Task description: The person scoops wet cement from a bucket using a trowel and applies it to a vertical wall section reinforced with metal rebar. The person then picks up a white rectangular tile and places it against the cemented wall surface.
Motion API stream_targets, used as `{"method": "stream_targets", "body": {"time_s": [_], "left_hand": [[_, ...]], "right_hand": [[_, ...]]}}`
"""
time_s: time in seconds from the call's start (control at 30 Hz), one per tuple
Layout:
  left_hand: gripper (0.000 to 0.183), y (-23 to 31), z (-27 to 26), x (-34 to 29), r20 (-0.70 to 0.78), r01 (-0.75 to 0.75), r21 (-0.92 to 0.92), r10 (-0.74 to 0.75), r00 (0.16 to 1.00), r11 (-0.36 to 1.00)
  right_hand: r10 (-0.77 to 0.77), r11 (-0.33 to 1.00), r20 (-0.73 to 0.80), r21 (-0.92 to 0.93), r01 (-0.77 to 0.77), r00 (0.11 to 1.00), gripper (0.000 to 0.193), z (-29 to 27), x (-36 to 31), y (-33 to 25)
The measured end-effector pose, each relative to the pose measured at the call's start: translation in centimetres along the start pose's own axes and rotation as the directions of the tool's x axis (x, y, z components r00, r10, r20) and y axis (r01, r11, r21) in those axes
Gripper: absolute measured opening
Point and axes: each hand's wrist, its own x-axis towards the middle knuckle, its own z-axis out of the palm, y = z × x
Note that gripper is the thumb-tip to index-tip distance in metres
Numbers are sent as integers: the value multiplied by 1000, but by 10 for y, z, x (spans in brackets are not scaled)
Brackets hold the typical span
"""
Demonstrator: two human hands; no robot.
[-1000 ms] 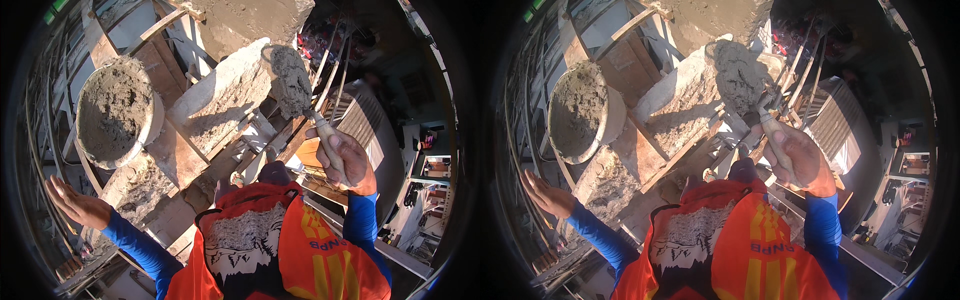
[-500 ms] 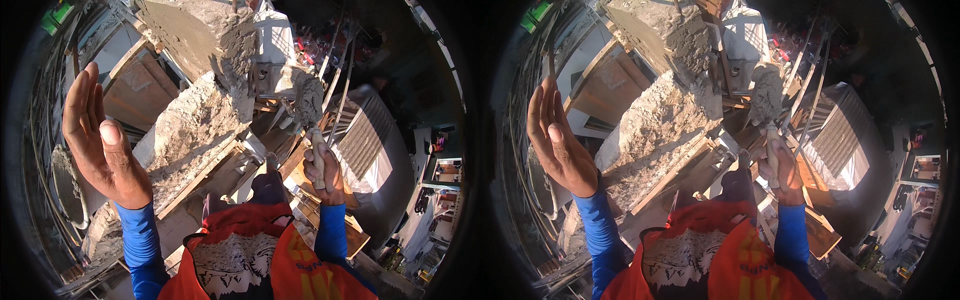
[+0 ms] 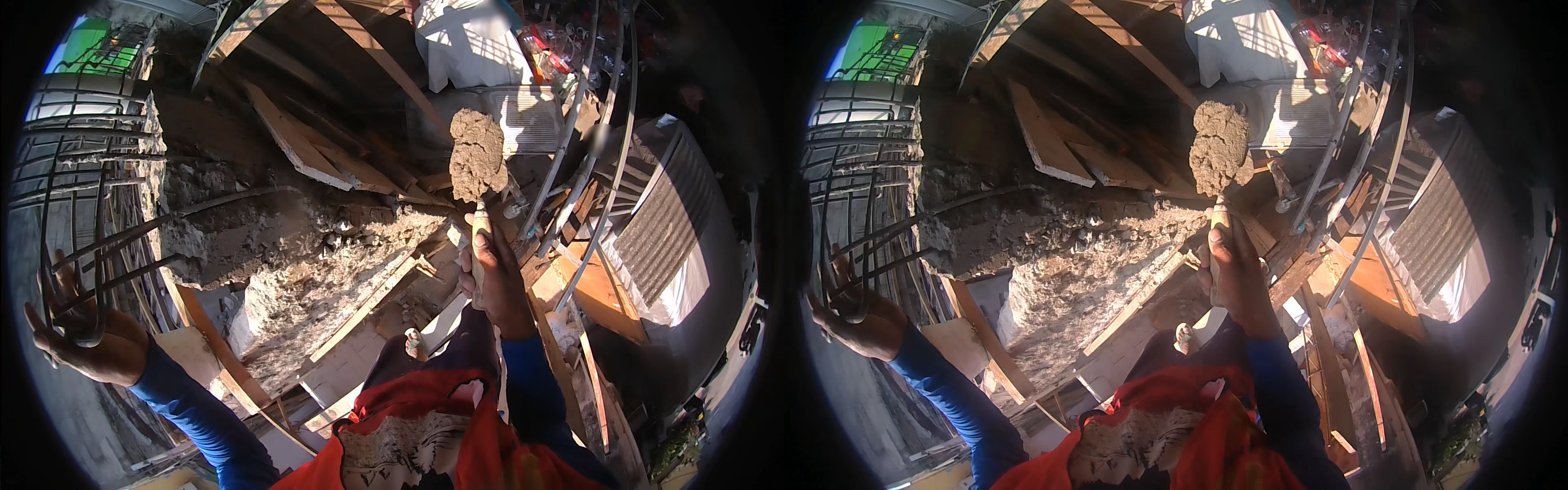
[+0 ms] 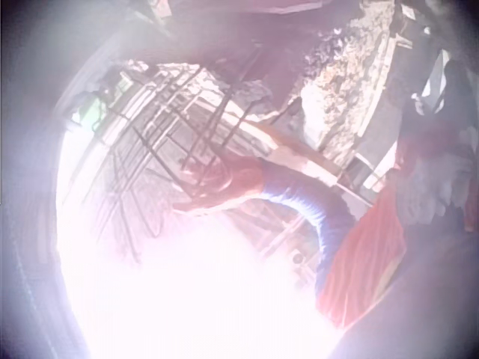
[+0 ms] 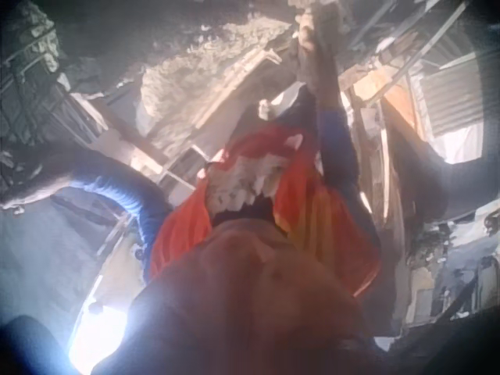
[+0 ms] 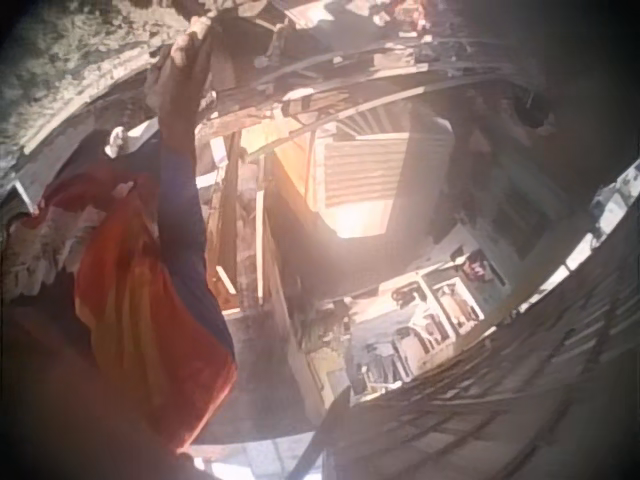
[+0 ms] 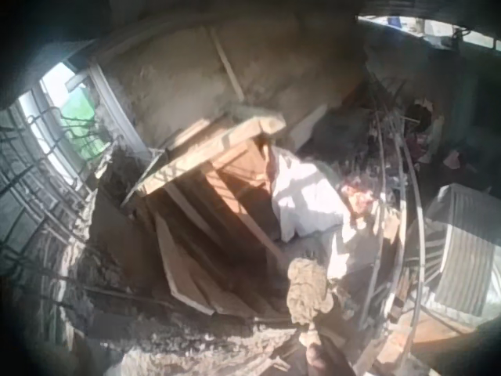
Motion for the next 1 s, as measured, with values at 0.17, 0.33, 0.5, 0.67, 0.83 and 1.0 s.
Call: {"method": "stream_targets", "body": {"time_s": [0.17, 0.33, 0.5, 0.67, 0.83, 1.0], "left_hand": [[39, -19, -9, 5, -76, -153, -105, 146, 986, 983], [45, -18, -6, -3, -213, -123, 13, 123, 969, 992], [67, -6, 6, -2, -220, 11, 35, -3, 976, 999], [74, -13, 2, -5, -164, -25, -1, 24, 986, 1000], [66, -13, -13, -1, 110, -20, -268, 51, 993, 963], [66, -14, -5, -9, -22, -46, -248, 42, 999, 968]], "right_hand": [[-35, 985, 116, 171, 15, 993, 44, 13, 56, -17], [5, 982, 185, 186, -40, 983, 52, 42, 95, -45], [-9, 989, 305, 144, -37, 952, 50, 84, 121, -75], [-104, 985, 428, 169, 34, 898, 43, 145, 150, -110], [-177, 950, 400, 307, 50, 899, 36, 221, 171, -150], [-858, 257, 312, -424, 868, 407, 32, 274, 195, -173]]}}
